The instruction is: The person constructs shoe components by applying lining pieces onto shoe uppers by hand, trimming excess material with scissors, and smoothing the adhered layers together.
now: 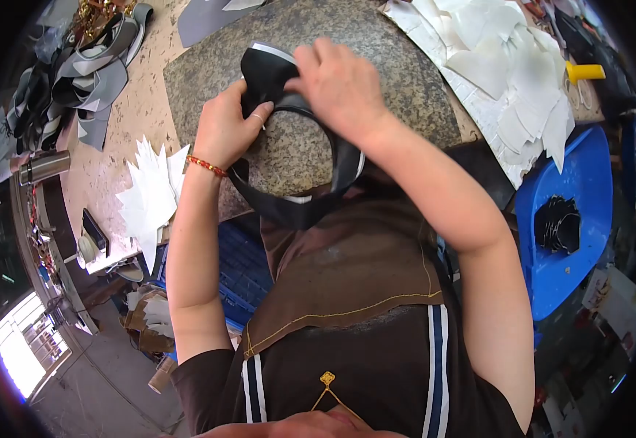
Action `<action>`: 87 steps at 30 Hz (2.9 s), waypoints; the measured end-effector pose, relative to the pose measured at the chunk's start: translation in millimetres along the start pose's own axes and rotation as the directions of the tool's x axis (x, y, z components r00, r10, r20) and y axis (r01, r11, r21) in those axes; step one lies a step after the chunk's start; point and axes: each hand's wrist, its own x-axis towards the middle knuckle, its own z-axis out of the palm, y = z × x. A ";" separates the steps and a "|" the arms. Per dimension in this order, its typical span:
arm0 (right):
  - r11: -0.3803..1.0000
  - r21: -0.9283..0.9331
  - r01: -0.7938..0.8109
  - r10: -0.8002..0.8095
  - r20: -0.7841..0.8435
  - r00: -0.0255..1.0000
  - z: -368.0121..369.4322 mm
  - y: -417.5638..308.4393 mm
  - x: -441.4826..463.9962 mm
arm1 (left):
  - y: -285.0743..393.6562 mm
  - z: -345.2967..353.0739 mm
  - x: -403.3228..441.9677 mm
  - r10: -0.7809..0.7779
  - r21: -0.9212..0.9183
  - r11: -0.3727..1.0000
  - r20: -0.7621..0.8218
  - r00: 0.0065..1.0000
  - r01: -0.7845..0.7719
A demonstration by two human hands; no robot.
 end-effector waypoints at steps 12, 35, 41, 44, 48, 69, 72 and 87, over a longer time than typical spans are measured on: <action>0.865 0.349 0.362 -0.390 0.010 0.921 -12.6 8.3 7.4 | 3.8 4.0 -3.8 0.340 0.100 0.936 -0.008 0.940 -0.338; 0.985 0.173 0.018 -0.111 0.541 0.834 -12.4 -5.3 32.5 | 5.5 -2.6 -8.1 0.180 0.235 0.956 -0.007 0.984 -0.173; 0.972 0.213 0.097 -0.179 0.405 0.897 -22.3 -10.9 19.4 | -31.2 -35.0 -23.8 0.076 0.106 0.991 0.087 0.993 -0.085; 0.927 0.253 0.275 -0.335 0.235 0.913 -14.9 -18.6 4.2 | -33.3 -50.1 -46.5 0.053 -0.497 0.857 0.347 0.936 0.135; 0.885 0.333 0.326 -0.397 0.171 0.902 -17.6 -27.8 2.2 | -26.9 -34.5 -50.5 -0.056 -0.555 0.813 0.226 0.972 0.176; 0.776 0.234 0.586 -0.595 -0.037 0.803 -16.0 4.9 -32.2 | 1.3 -27.5 -20.4 0.111 -0.274 0.961 0.219 0.970 -0.048; 0.825 0.310 0.473 -0.494 -0.012 0.869 -15.8 -8.8 -29.6 | 11.8 -38.6 -27.6 0.101 -0.274 0.962 0.331 0.938 -0.007; 0.752 0.537 0.383 -0.408 -0.078 0.910 -8.9 -12.6 -35.2 | 29.4 -52.1 -37.9 0.220 -0.033 0.972 0.464 0.858 -0.231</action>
